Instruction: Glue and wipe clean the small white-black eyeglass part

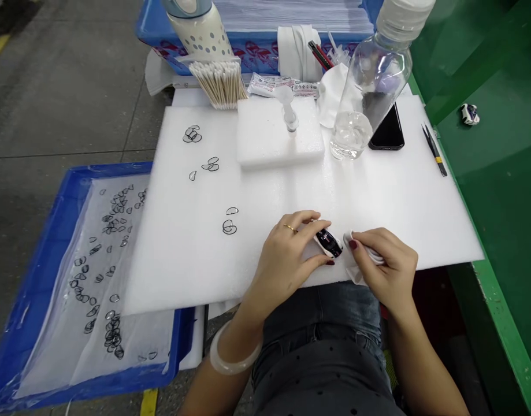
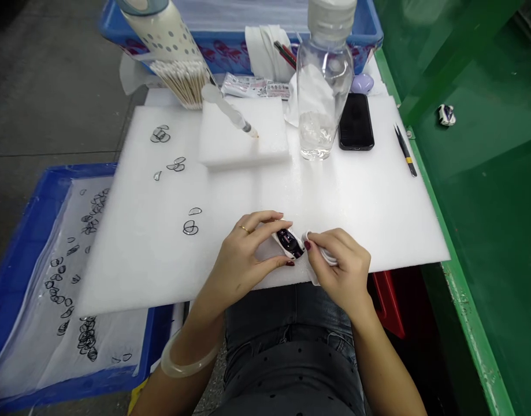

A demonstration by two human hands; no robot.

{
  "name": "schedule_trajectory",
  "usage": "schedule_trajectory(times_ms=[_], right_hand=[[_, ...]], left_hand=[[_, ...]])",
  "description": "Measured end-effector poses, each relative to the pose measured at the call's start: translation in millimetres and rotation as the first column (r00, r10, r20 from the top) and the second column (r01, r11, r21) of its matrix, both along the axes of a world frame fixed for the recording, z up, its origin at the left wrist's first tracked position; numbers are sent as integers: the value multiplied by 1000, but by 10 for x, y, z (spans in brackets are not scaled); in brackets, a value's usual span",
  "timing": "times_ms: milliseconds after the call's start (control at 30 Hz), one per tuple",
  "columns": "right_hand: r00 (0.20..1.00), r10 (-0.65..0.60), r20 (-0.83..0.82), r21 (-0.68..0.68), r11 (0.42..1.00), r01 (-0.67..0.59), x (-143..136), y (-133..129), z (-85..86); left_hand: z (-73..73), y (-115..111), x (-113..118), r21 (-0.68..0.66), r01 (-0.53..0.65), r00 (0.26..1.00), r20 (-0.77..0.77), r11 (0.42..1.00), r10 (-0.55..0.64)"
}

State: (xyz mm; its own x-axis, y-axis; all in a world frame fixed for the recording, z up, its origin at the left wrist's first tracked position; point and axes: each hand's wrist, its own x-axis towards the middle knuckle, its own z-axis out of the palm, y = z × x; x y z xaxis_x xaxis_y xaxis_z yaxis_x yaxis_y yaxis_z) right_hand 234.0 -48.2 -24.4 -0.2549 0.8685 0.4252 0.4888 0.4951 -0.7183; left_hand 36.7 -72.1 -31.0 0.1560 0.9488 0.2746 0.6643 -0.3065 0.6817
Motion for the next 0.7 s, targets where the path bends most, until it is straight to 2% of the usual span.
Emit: schedule_trajectory(times_ms=[100,200,300,433,467,500,533,567,633,667,700], right_hand=[[996,18,88,178,983,-33,-19,-70,-88],[983,-30,181,267,963,-20,-59,-131,-167],[963,-66,263,301,954,-17,-86,-181,-164],[918,190,348,243,928,-283,48,-80,21],[910,222,349,220,925,-310,122,-3,89],[911,203,360,208,934,-290,203,89,157],[913,129,386,216,950,-226,282,188,221],[906,16,424,241,962,-129,348,284,276],[857,-206,472,320,946,52,399,416,344],[850,-248,465,338,937,88,370,436,354],[865,-219,452,313,947,76,305,421,348]], left_hand=[[-53,-5,42,24,-123,991,60,992,121],[-61,-35,44,-4,-116,989,89,993,116],[-47,-45,3,-15,-82,989,119,997,83],[-31,-44,-60,-24,-19,986,165,1000,23],[-30,-47,-71,-28,-8,984,176,1000,13],[-29,-52,-79,-31,-3,982,188,1000,8],[-29,-58,-83,-31,-2,979,202,1000,8],[-29,-65,-86,-30,-6,976,218,1000,12],[-28,-80,-85,-18,-21,968,250,1000,24],[-26,-86,-85,-11,-32,963,266,999,33],[-22,-92,-84,-6,-46,958,283,999,46]])
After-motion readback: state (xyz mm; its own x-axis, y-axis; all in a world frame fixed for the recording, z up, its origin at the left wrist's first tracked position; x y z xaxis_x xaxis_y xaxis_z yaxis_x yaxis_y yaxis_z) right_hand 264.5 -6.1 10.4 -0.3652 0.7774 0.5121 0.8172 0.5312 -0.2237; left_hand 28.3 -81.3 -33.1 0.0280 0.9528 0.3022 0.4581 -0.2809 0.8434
